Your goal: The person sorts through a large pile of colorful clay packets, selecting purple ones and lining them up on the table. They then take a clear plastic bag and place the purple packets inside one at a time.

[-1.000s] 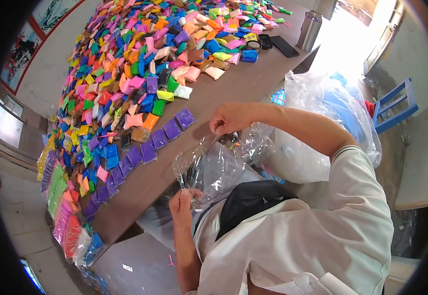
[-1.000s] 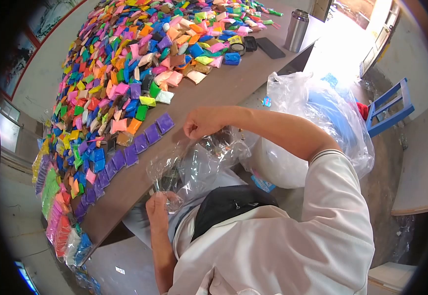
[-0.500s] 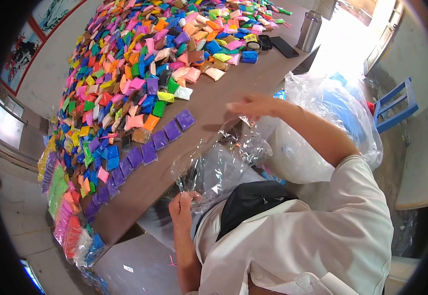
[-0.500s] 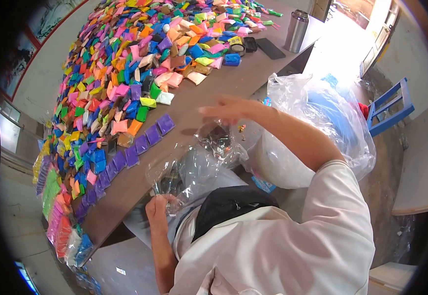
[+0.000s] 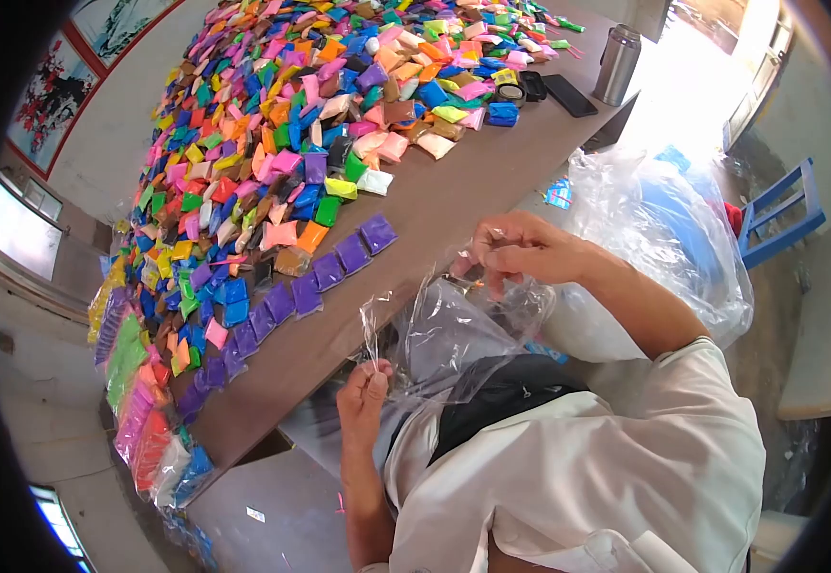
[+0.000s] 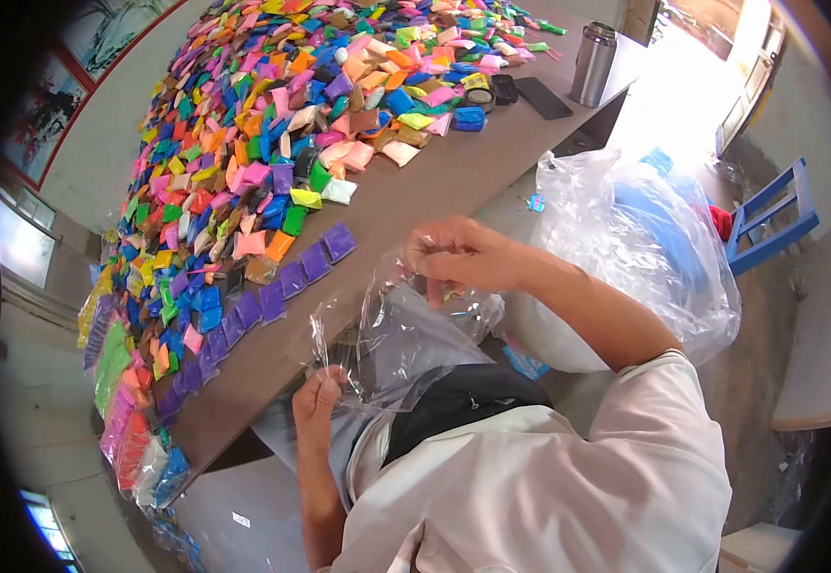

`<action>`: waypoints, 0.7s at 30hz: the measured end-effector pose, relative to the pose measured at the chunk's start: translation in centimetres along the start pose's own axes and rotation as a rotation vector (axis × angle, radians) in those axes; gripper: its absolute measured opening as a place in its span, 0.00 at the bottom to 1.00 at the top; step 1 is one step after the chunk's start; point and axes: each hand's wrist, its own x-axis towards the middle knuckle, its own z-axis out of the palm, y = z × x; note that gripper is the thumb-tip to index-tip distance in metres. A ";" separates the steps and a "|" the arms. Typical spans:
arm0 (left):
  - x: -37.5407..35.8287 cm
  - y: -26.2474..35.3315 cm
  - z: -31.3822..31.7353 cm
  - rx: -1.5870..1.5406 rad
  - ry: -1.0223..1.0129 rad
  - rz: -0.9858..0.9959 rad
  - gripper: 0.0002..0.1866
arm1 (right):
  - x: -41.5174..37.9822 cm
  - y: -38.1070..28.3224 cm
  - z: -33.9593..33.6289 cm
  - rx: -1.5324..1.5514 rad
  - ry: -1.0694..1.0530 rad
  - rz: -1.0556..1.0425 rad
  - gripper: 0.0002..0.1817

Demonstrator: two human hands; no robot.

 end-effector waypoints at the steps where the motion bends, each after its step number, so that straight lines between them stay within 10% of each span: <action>1: 0.2 -0.2 -0.3 -0.005 -0.012 -0.007 0.19 | -0.1 -0.2 -0.1 -0.022 -0.011 -0.018 0.05; 10: 2.5 1.6 -1.1 0.199 0.034 0.177 0.19 | 2.2 -0.4 -1.1 0.121 -0.324 -0.005 0.06; 21: 1.1 2.8 -1.0 0.329 0.147 0.262 0.24 | 2.7 2.9 -2.3 -0.025 0.173 -0.066 0.20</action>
